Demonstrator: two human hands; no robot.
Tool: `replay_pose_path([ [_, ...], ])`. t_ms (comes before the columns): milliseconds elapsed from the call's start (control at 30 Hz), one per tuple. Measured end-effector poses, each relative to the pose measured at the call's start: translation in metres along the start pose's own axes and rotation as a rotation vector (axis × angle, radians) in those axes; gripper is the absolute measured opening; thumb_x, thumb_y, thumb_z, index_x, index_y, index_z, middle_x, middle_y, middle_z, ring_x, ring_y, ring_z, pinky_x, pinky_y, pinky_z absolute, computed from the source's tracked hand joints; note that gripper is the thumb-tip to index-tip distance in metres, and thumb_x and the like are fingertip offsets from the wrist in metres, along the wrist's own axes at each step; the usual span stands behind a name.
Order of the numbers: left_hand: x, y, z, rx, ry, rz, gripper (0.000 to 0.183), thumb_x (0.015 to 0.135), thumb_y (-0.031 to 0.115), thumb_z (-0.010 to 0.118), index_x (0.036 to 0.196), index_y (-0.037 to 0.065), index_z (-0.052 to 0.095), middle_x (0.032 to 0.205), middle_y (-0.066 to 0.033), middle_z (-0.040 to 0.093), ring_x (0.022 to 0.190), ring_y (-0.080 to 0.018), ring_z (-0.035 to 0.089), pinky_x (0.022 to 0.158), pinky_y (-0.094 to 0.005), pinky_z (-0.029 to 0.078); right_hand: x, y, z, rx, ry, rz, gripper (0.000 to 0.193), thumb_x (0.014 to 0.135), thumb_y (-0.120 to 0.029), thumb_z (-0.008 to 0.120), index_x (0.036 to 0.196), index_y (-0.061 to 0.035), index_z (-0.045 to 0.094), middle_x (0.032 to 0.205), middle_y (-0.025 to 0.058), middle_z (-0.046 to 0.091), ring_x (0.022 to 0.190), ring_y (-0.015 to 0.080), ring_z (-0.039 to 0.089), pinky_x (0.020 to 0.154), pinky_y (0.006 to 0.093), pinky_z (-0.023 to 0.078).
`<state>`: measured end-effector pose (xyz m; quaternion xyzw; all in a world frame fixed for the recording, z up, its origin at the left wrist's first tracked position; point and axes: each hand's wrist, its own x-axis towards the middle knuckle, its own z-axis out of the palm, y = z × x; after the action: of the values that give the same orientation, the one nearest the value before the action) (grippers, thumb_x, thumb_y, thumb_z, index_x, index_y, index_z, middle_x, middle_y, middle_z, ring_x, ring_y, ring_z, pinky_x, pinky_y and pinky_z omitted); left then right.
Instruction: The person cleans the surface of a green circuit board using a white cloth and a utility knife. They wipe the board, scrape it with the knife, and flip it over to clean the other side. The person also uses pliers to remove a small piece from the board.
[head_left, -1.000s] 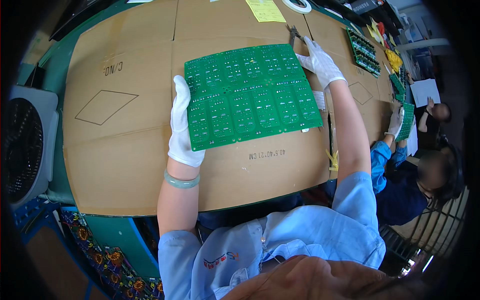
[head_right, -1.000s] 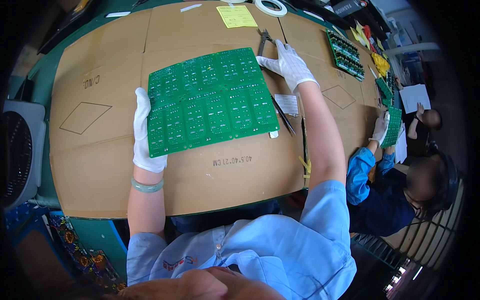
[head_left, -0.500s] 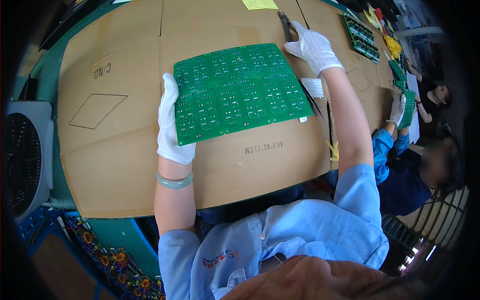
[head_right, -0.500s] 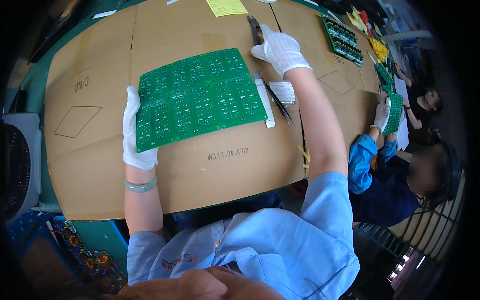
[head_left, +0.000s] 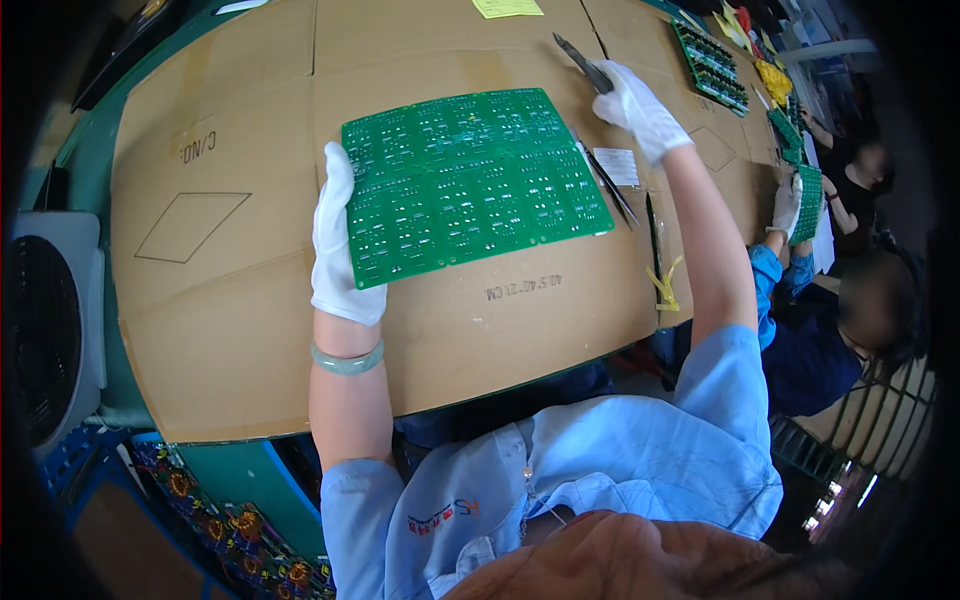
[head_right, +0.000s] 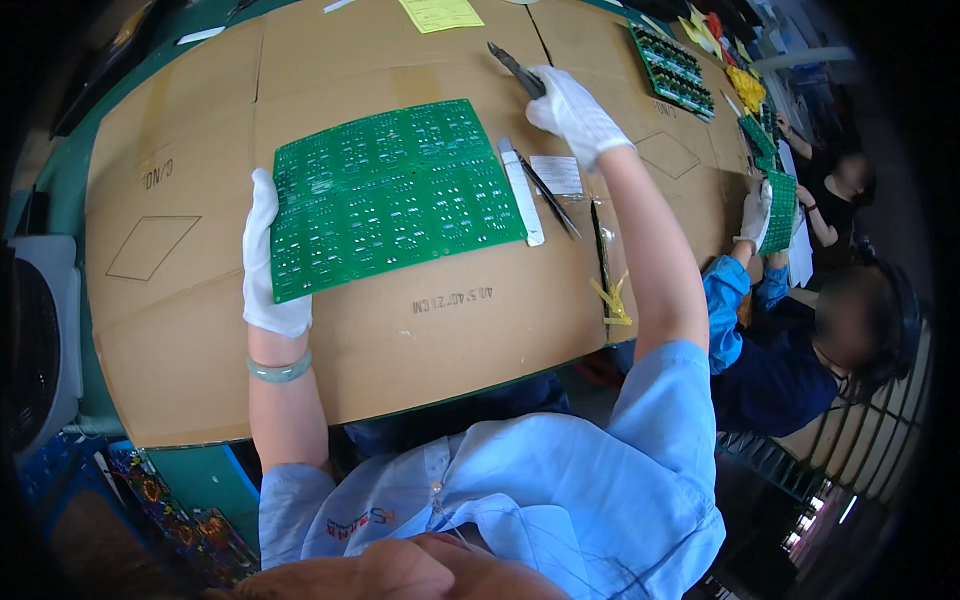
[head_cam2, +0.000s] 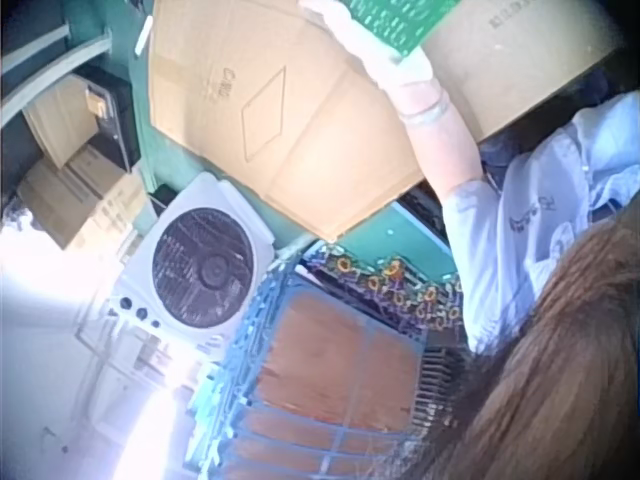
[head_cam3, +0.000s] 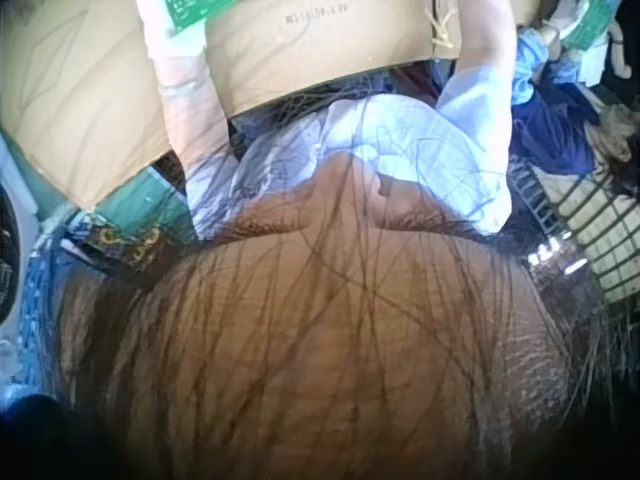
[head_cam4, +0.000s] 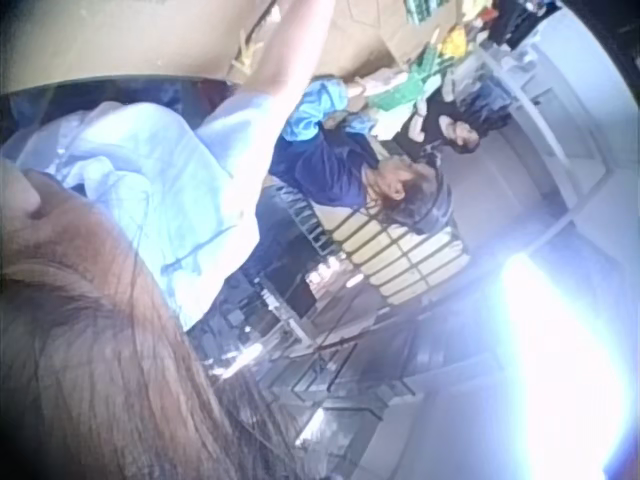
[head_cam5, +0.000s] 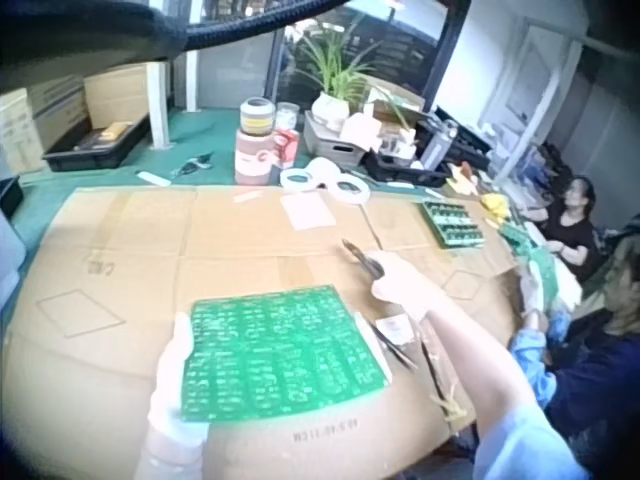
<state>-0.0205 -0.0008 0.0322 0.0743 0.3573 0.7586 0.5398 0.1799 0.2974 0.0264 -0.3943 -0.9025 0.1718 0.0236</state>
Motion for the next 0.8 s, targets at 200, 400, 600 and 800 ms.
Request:
replay_pose_path([
  [200, 0.001, 0.000, -0.002, 0.099, 0.073, -0.101, 0.055, 0.100, 0.051, 0.041, 0.125, 0.005, 0.058, 0.115, -0.0083, 0.065, 0.101, -0.0161, 0.064, 0.085, -0.0292, 0.054, -0.079, -0.048, -0.013, 0.083, 0.100, -0.443, 0.048, 0.074, -0.004, 0.057, 0.122, -0.0080, 0.053, 0.097, 0.0176, 0.059, 0.095, 0.0387, 0.058, 0.084, 0.0416, 0.048],
  [400, 0.000, -0.005, -0.002, 0.268, 0.028, -0.109, 0.055, 0.100, 0.050, 0.043, 0.124, 0.004, 0.059, 0.110, -0.0082, 0.067, 0.094, -0.0155, 0.066, 0.082, -0.0284, 0.055, -0.113, -0.064, -0.017, -0.168, 0.043, -0.620, 0.057, 0.067, -0.006, 0.064, 0.123, -0.0112, 0.054, 0.085, 0.0115, 0.057, 0.082, 0.0328, 0.057, 0.072, 0.0403, 0.048],
  [600, -0.003, -0.012, -0.006, 0.546, -0.100, 0.160, 0.055, 0.099, 0.051, 0.045, 0.122, 0.003, 0.060, 0.109, -0.0090, 0.068, 0.093, -0.0147, 0.066, 0.082, -0.0271, 0.054, -0.117, -0.060, -0.016, -0.243, 0.078, -0.606, 0.053, 0.069, -0.006, 0.068, 0.120, -0.0107, 0.056, 0.083, 0.0098, 0.057, 0.078, 0.0311, 0.058, 0.069, 0.0403, 0.049],
  [800, 0.002, -0.008, -0.003, 0.182, -0.021, -0.138, 0.056, 0.097, 0.052, 0.049, 0.121, 0.003, 0.061, 0.111, -0.0093, 0.067, 0.096, -0.0148, 0.065, 0.082, -0.0265, 0.053, -0.120, -0.065, -0.011, -0.222, 0.041, -0.576, 0.049, 0.071, -0.005, 0.069, 0.118, -0.0117, 0.056, 0.083, 0.0100, 0.057, 0.079, 0.0306, 0.059, 0.069, 0.0398, 0.049],
])
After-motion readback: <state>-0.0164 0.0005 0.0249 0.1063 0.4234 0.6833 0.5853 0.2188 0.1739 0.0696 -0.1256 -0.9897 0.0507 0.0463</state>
